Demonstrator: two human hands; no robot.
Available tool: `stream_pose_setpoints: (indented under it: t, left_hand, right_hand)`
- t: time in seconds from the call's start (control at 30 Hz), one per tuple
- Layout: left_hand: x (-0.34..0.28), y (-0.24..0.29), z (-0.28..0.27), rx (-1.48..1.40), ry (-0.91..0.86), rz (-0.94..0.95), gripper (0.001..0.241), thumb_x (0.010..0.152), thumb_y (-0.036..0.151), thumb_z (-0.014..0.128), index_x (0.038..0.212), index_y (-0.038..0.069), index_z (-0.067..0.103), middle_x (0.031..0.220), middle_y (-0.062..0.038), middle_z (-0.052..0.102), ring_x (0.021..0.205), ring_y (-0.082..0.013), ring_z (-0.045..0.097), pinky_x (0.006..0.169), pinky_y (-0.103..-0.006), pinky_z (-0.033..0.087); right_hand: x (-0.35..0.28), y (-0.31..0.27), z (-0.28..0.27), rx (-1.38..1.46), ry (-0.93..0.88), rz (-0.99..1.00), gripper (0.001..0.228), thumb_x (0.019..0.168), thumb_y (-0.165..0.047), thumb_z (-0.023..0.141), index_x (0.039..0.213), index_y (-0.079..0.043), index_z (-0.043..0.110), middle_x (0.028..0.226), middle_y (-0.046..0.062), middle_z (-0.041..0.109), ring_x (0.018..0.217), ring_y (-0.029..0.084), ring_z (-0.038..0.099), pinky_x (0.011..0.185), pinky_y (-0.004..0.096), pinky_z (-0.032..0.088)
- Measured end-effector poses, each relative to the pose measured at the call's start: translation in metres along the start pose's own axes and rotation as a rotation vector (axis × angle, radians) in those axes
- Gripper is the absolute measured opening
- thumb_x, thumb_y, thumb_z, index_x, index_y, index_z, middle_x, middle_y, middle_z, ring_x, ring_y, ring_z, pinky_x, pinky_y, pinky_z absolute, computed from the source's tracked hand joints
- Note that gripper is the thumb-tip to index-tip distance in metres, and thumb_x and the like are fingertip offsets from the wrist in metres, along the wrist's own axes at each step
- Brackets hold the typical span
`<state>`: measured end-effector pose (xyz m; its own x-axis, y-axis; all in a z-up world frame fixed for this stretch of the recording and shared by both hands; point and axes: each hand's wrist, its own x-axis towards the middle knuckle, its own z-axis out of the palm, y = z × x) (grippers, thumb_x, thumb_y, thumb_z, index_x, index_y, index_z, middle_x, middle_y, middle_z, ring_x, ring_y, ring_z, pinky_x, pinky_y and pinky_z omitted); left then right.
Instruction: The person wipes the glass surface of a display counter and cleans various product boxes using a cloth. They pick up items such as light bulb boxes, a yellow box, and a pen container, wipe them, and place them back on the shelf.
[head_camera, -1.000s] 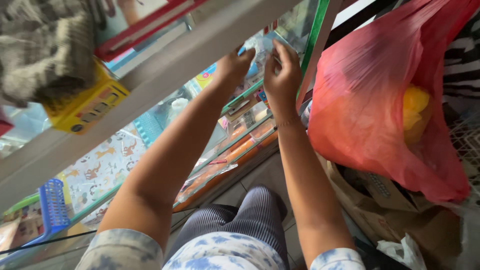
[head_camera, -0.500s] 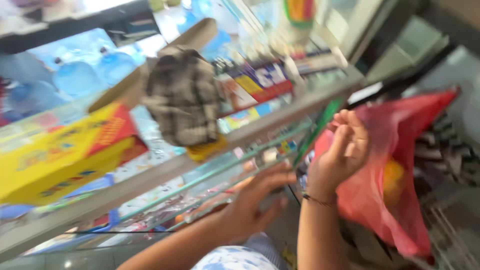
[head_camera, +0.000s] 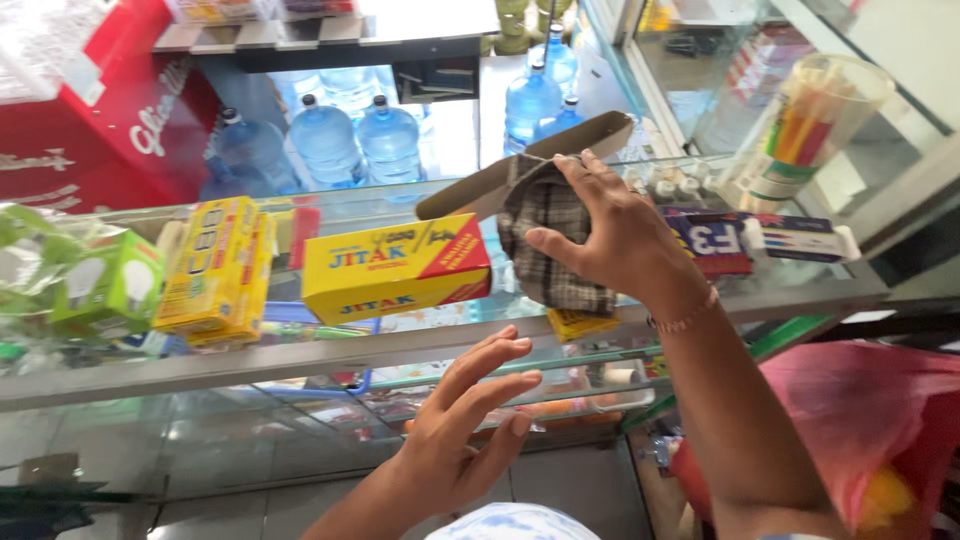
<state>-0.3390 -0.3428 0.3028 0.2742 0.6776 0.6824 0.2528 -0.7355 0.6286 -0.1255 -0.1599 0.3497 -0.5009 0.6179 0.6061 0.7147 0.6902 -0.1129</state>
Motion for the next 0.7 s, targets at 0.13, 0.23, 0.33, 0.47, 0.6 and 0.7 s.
stream_pose_setpoints:
  t: [0.13,0.23,0.33,0.47,0.6,0.7]
  left_hand:
    - [-0.002,-0.007,-0.004,0.071,-0.009,-0.068,0.037,0.099,0.009,0.067,0.135,0.006,0.061,0.15,-0.018,0.056,0.149,-0.0426,0.049,0.119,-0.0518,0.044]
    - [-0.006,-0.013,0.001,0.008,-0.028,-0.147,0.038,0.1,0.01,0.067,0.137,0.007,0.059,0.15,-0.019,0.055,0.149,-0.0425,0.047,0.118,-0.0511,0.042]
    - [-0.006,-0.019,0.007,-0.071,-0.055,-0.238,0.04,0.101,0.012,0.066,0.139,0.007,0.058,0.152,-0.017,0.056,0.148,-0.0387,0.05,0.116,-0.0486,0.044]
    - [-0.008,-0.028,0.02,-0.45,-0.049,-0.501,0.049,0.102,0.015,0.061,0.149,0.007,0.046,0.158,-0.016,0.045,0.147,-0.033,0.048,0.116,-0.0443,0.047]
    - [-0.007,-0.041,0.043,-0.758,-0.021,-0.619,0.066,0.104,0.015,0.055,0.161,0.011,0.023,0.159,-0.017,0.038,0.152,-0.0291,0.039,0.119,-0.042,0.039]
    - [-0.008,-0.048,0.055,-0.885,0.067,-0.544,0.067,0.105,0.014,0.051,0.163,0.01,0.017,0.168,-0.016,0.026,0.153,-0.0299,0.035,0.121,-0.0429,0.036]
  right_hand:
    - [0.012,0.012,0.035,0.096,-0.192,0.116,0.07,0.08,-0.034,0.078,0.138,-0.002,0.056,0.118,0.025,0.068,0.106,0.039,0.067,0.093,0.048,0.052]
    - [0.008,0.025,0.06,0.186,-0.107,0.146,0.032,0.091,-0.016,0.068,0.122,-0.006,0.067,0.111,0.021,0.073,0.103,0.036,0.07,0.095,0.043,0.054]
    - [0.002,0.041,0.057,0.244,-0.01,0.317,0.022,0.098,-0.006,0.059,0.115,-0.007,0.073,0.103,0.019,0.074,0.09,0.032,0.071,0.084,0.039,0.055]
    - [-0.025,0.048,0.017,0.547,0.259,0.257,0.019,0.11,-0.004,0.053,0.122,-0.004,0.068,0.11,0.01,0.075,0.098,0.02,0.071,0.088,0.03,0.056]
    - [-0.062,0.007,-0.005,0.49,0.173,0.506,0.013,0.109,-0.013,0.058,0.112,-0.003,0.066,0.108,0.007,0.077,0.079,0.018,0.061,0.071,0.028,0.05]
    - [-0.073,-0.03,-0.006,0.262,0.019,0.107,0.047,0.09,-0.026,0.076,0.13,-0.005,0.063,0.131,0.021,0.064,0.124,0.033,0.06,0.106,0.044,0.047]
